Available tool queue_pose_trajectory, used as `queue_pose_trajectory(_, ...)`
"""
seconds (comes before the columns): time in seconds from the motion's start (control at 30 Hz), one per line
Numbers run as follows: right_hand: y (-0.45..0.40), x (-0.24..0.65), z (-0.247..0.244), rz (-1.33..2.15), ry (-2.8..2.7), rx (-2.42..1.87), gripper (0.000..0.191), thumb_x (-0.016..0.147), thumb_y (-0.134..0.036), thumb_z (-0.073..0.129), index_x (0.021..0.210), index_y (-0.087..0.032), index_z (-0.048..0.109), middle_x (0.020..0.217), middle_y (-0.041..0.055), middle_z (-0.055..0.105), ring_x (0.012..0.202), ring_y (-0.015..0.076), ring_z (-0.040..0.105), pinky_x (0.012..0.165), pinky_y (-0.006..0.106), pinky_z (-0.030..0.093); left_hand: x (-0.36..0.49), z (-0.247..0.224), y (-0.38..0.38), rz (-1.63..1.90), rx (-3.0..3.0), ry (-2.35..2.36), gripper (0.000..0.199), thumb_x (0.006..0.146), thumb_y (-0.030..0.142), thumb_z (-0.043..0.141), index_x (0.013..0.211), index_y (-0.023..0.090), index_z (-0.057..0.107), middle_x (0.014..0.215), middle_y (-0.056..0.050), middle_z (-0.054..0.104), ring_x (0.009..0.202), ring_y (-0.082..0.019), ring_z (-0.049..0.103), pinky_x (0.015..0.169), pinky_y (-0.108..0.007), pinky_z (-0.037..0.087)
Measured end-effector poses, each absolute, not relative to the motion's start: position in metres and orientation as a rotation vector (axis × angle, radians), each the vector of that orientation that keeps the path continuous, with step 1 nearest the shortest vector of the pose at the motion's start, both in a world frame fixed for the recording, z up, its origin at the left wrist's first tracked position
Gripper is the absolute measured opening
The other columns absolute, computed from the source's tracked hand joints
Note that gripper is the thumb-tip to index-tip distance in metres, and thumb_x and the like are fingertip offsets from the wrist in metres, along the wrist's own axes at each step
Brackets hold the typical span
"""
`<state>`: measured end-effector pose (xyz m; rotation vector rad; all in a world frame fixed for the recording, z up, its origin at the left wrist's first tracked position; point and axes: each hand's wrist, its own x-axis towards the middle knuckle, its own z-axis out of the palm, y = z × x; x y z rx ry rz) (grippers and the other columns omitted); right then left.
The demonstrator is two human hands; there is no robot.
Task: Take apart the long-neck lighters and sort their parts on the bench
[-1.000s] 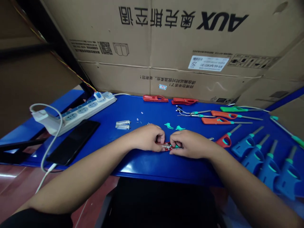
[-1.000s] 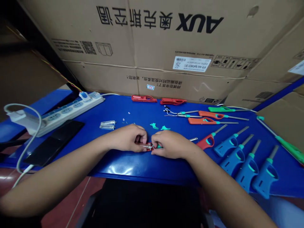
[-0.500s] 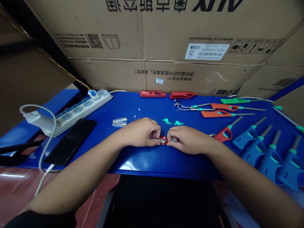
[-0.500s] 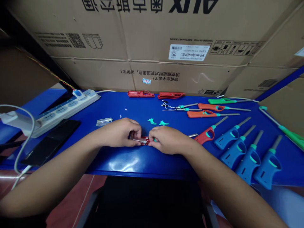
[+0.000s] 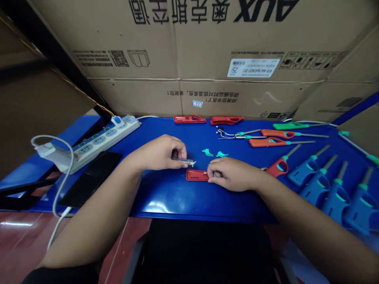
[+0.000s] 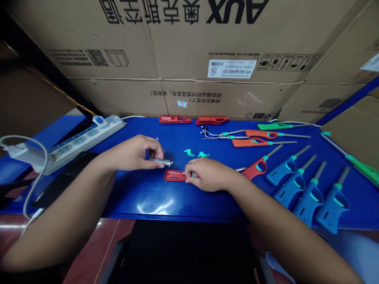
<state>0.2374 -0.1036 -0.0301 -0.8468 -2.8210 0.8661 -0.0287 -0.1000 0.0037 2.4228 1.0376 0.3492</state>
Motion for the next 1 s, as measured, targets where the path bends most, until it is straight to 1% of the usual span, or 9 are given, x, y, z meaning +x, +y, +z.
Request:
queue_pose_trajectory(0.1,-0.102,0.240,-0.030,0.857,-2.774,-0.824,0.006,0.087,-0.022,0.068,0.082,-0.019,0.065,0.077,-0.0013,0.061,0.068,0.0118,0.053,0.067,0.026,0.039,-0.031,0.005,-0.096,0.369,2.415,0.937,0.016,0.082,0.033,0.073,0.083,0.017,0.069,0.081,-0.002,0.066,0.074,-0.014,0.058,0.070,-0.024,0.042)
queue_pose_trajectory(0.17,-0.103,0.239,-0.030,0.828,-2.715,-0.842,0.010,0.085,-0.027,0.071,0.084,-0.019,0.066,0.076,-0.0017,0.061,0.067,0.0115,0.053,0.066,0.025,0.040,-0.030,0.005,-0.096,0.364,2.415,0.897,0.016,0.084,0.033,0.072,0.083,0.017,0.068,0.080,-0.002,0.065,0.074,-0.014,0.057,0.070,-0.024,0.042)
queue_pose_trajectory(0.23,-0.105,0.236,-0.029,0.764,-2.632,-0.865,0.015,0.086,-0.033,0.072,0.091,-0.019,0.069,0.078,-0.0006,0.063,0.069,0.0125,0.056,0.066,0.026,0.042,-0.028,0.003,-0.097,0.385,2.408,0.885,0.016,0.083,0.033,0.073,0.084,0.017,0.068,0.080,-0.002,0.065,0.073,-0.014,0.056,0.070,-0.025,0.042)
queue_pose_trajectory(0.33,-0.107,0.231,-0.028,0.664,-2.538,-0.844,0.023,0.092,-0.033,0.066,0.111,-0.021,0.071,0.090,0.0036,0.069,0.081,0.0156,0.063,0.073,0.028,0.047,-0.027,0.002,-0.098,0.414,2.398,0.871,0.015,0.083,0.032,0.073,0.086,0.018,0.069,0.081,-0.002,0.065,0.075,-0.014,0.057,0.071,-0.025,0.042)
queue_pose_trajectory(0.4,-0.106,0.227,-0.027,0.635,-2.541,-0.786,0.024,0.096,-0.028,0.060,0.116,-0.023,0.071,0.099,0.0057,0.072,0.088,0.0172,0.066,0.079,0.030,0.050,-0.027,0.002,-0.098,0.416,2.394,0.859,0.015,0.084,0.032,0.073,0.086,0.018,0.070,0.082,-0.002,0.066,0.075,-0.014,0.057,0.071,-0.025,0.042)
queue_pose_trajectory(0.5,-0.103,0.224,-0.027,0.612,-2.580,-0.711,0.025,0.097,-0.021,0.054,0.112,-0.023,0.075,0.102,0.0059,0.075,0.091,0.0180,0.069,0.082,0.032,0.051,-0.027,0.003,-0.099,0.398,2.397,0.840,0.015,0.084,0.031,0.073,0.092,0.018,0.072,0.083,-0.002,0.066,0.075,-0.014,0.058,0.072,-0.025,0.043)
queue_pose_trajectory(0.63,-0.096,0.224,-0.025,0.631,-2.625,-0.622,0.025,0.097,-0.022,0.053,0.108,-0.022,0.076,0.101,0.0051,0.077,0.089,0.0169,0.070,0.080,0.030,0.052,-0.029,0.004,-0.099,0.378,2.393,0.785,0.020,0.085,0.027,0.072,0.104,0.022,0.076,0.087,-0.004,0.068,0.079,-0.016,0.060,0.075,-0.026,0.044)
queue_pose_trajectory(0.87,-0.100,0.221,-0.021,0.503,-2.741,-0.669,0.023,0.095,-0.021,0.052,0.103,-0.020,0.074,0.094,0.0050,0.075,0.081,0.0163,0.068,0.074,0.028,0.048,-0.030,0.005,-0.103,0.379,2.427,0.772,0.018,0.088,0.028,0.070,0.104,0.024,0.078,0.089,-0.005,0.069,0.083,-0.017,0.062,0.078,-0.028,0.045)
queue_pose_trajectory(1.0,-0.109,0.221,-0.017,0.442,-2.776,-0.588,0.021,0.091,-0.018,0.052,0.092,-0.019,0.073,0.085,0.0034,0.072,0.073,0.0145,0.064,0.067,0.026,0.043,-0.025,0.006,-0.121,0.382,2.493,0.790,0.017,0.092,0.026,0.066,0.104,0.022,0.077,0.089,-0.005,0.067,0.082,-0.016,0.062,0.077,-0.027,0.045)
